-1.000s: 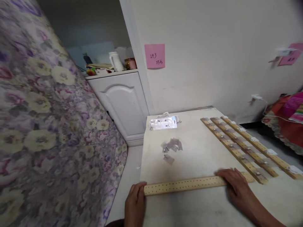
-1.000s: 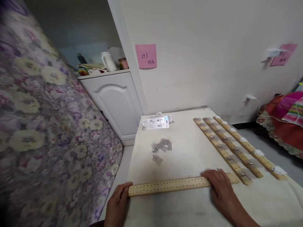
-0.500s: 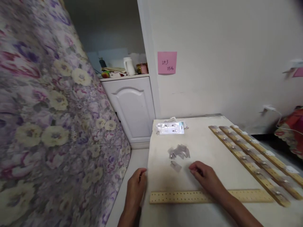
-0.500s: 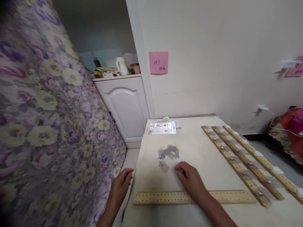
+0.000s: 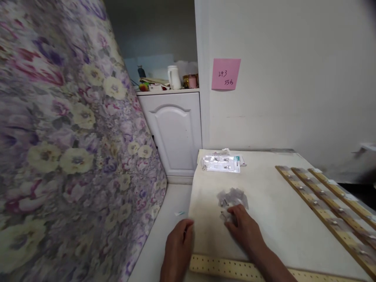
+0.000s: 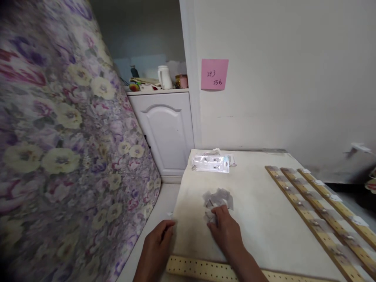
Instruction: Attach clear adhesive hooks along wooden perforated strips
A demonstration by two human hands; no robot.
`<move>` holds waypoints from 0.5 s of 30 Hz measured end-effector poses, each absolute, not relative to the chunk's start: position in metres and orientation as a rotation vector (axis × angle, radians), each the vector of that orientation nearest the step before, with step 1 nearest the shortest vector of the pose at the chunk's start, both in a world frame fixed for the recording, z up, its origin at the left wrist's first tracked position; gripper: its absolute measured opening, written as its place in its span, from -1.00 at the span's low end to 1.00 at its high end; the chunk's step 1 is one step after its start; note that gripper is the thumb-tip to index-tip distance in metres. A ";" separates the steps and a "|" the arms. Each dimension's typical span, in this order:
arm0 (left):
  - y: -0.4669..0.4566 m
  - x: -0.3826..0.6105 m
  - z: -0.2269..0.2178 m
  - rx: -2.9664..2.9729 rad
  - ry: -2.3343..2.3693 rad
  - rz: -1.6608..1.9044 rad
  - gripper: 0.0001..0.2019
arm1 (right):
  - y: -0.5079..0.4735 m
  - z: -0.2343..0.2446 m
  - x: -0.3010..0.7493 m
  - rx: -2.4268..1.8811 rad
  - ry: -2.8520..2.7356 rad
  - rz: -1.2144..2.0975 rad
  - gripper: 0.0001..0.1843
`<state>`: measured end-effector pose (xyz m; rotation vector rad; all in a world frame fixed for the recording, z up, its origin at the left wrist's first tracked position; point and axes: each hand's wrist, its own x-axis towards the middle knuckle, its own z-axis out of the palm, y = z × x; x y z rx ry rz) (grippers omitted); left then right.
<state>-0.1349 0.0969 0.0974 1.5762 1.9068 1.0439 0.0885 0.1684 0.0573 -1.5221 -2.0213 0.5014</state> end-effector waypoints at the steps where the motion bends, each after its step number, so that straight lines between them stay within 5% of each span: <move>1: 0.097 -0.134 0.096 1.577 1.913 1.053 -0.76 | 0.169 0.056 0.089 -1.520 -2.013 0.508 -0.71; 9: 0.101 -0.118 0.092 1.612 1.906 1.045 -0.76 | 0.175 0.049 0.093 -1.497 -1.849 0.735 -0.61; 15: 0.102 -0.109 0.097 1.642 1.888 1.022 -0.75 | 0.178 0.054 0.093 -1.396 -1.789 0.893 -0.73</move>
